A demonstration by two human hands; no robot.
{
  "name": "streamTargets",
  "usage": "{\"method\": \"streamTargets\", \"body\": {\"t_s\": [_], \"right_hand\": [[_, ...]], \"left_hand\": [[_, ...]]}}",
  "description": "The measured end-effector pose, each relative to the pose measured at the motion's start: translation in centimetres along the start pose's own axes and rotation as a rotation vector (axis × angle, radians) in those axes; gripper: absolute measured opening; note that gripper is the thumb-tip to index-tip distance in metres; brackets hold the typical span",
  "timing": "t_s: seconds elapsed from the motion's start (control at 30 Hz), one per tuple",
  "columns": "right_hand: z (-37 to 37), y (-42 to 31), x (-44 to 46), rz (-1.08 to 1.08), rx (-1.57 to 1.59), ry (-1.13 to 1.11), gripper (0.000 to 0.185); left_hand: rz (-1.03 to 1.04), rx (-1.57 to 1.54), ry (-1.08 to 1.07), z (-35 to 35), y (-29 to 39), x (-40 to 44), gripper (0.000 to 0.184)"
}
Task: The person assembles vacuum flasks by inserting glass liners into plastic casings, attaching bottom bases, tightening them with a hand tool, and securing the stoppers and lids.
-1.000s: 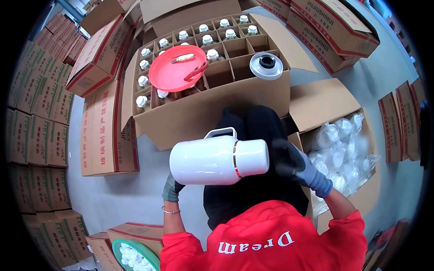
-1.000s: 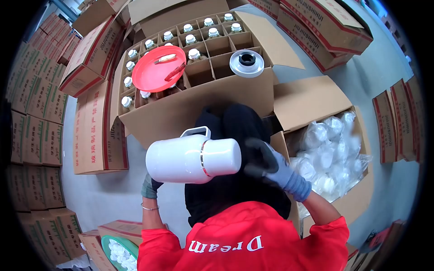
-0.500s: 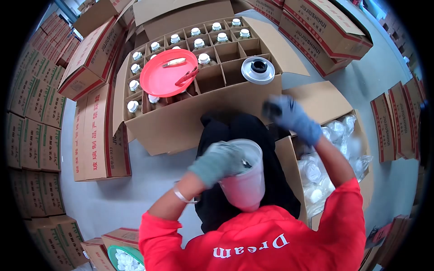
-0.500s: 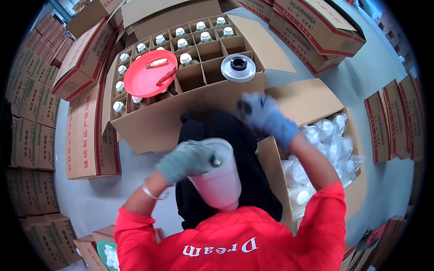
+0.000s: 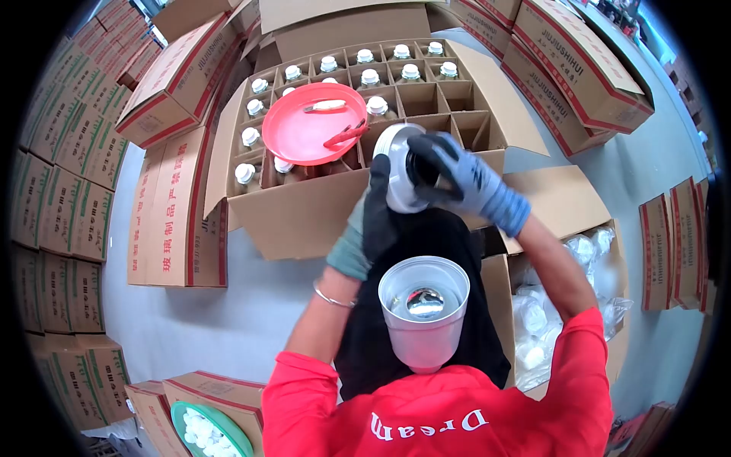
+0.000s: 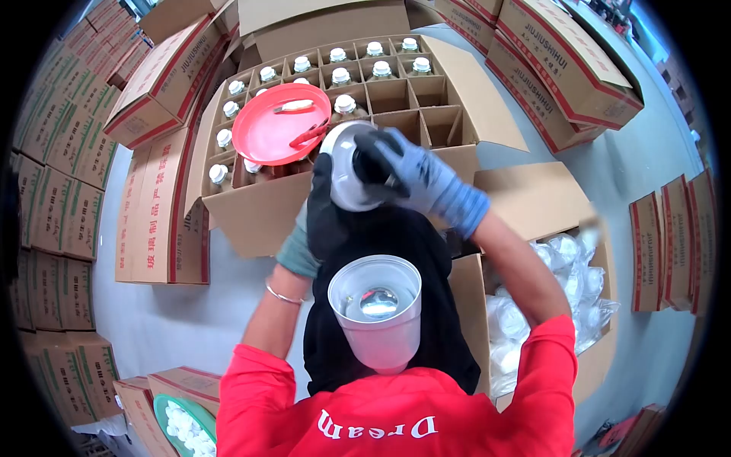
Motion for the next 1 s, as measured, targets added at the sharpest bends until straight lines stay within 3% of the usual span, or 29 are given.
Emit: {"method": "streamTargets", "body": {"t_s": [0.03,0.1,0.17,0.2,0.27,0.33,0.4,0.47,0.5,0.53,0.57,0.63,0.7,0.73,0.77,0.87,1.0], "right_hand": [[0.8,-0.2,-0.6,0.219,0.029,0.080,0.069],[1.0,1.6,-1.3,0.696,0.467,0.181,0.070],[2.9,1.0,-2.6,0.534,1.140,0.211,0.055],[3.8,0.7,-3.3,0.479,1.465,0.192,0.048],[4.6,-0.5,-5.1,0.617,1.681,0.049,0.040],[4.6,-0.4,-7.6,0.843,1.529,-0.099,0.034],[3.6,1.8,-8.8,0.836,0.899,-0.350,0.033],[2.5,2.7,-10.6,0.843,0.802,-0.157,0.039],[2.1,1.7,-10.9,0.973,0.930,-0.008,0.038],[1.9,0.1,-10.4,0.978,0.871,0.008,0.038],[2.5,-0.7,-10.1,0.750,0.754,-0.009,0.035],[3.8,-3.1,-9.4,0.476,0.651,-0.015,0.034],[5.2,-5.4,-10.0,0.275,0.521,-0.103,0.031],[5.7,-7.2,-9.0,0.036,0.102,-0.123,0.031],[6.5,-5.3,-10.2,0.590,0.605,-0.082,0.034],[7.9,-4.9,-9.7,0.524,0.752,-0.232,0.036],[8.6,-4.9,-8.9,0.495,0.843,-0.298,0.036]], "left_hand": [[0.033,0.067,0.053,0.5,0.0,-0.4,0.068],[0.202,0.486,0.150,0.8,0.8,-1.0,0.057],[0.949,1.395,0.258,4.9,5.1,-3.7,0.059],[1.007,1.476,0.041,5.3,5.1,-3.9,0.070],[0.941,1.559,-0.211,5.9,5.2,-5.3,0.071],[0.821,1.481,-0.344,6.1,5.0,-7.2,0.065],[0.732,1.474,-0.389,5.2,4.1,-9.0,0.062],[0.623,1.438,-0.492,3.6,2.1,-10.2,0.062],[0.554,1.380,-0.569,3.3,1.1,-10.7,0.062],[0.535,1.392,-0.610,3.9,0.5,-11.1,0.062],[0.526,1.385,-0.647,4.6,0.5,-11.3,0.063],[0.543,1.386,-0.699,5.0,-0.6,-11.5,0.062],[0.431,1.366,-0.693,4.6,-1.1,-11.2,0.069],[0.374,1.355,-0.690,4.4,-1.3,-11.1,0.073],[0.364,1.388,-0.683,4.5,-1.5,-11.3,0.075],[0.310,1.499,-0.630,4.9,-1.8,-13.3,0.082],[0.337,1.368,-0.553,4.6,-1.4,-13.0,0.079]]}}
Point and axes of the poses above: each hand's wrist, its own x-axis towards the middle knuckle, its own z-axis out of the palm, y = z × x, the point moved 7 cm from there along x, towards the middle knuckle, and after that the axes turned 11 degrees about x, right-handed, at the moved point
